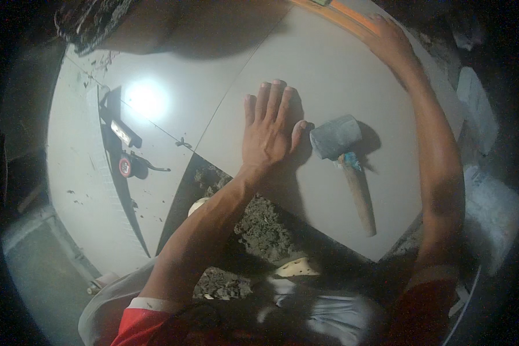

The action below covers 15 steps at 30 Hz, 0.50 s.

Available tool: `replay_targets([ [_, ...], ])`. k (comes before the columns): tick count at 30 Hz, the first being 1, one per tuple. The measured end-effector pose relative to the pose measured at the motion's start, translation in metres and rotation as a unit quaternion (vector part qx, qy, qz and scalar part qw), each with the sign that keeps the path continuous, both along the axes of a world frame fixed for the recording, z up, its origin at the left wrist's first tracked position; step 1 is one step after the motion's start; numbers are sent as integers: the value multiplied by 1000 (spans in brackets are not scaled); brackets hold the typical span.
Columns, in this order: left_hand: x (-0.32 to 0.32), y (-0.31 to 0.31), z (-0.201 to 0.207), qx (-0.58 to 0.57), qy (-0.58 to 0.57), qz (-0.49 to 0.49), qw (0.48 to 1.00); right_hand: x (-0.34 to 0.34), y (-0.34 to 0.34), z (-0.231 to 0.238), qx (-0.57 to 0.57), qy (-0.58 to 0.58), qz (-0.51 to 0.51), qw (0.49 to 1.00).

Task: The person installs a large floor tile by tapping it with a rubber mallet and checking alignment with a spirit level. The tile is pressed into place on a bed of mortar, and the level is used repeatedly to verify flatness.

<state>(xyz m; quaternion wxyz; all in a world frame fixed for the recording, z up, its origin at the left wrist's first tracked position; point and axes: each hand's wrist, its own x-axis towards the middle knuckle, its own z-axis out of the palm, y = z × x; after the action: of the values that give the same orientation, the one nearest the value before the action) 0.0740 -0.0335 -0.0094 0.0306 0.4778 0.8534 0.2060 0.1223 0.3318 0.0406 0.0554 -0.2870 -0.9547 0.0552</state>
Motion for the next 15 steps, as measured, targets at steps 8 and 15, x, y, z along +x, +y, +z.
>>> replay_targets([
  [8, 1, -4, -2, 72, -40, 16, 996, 36, -2, 15, 6, -46, -20, 999],
  [15, 3, -6, -4, 96, -56, 29, 993, 43, -2, 19, -32, -57, -14, 998],
])
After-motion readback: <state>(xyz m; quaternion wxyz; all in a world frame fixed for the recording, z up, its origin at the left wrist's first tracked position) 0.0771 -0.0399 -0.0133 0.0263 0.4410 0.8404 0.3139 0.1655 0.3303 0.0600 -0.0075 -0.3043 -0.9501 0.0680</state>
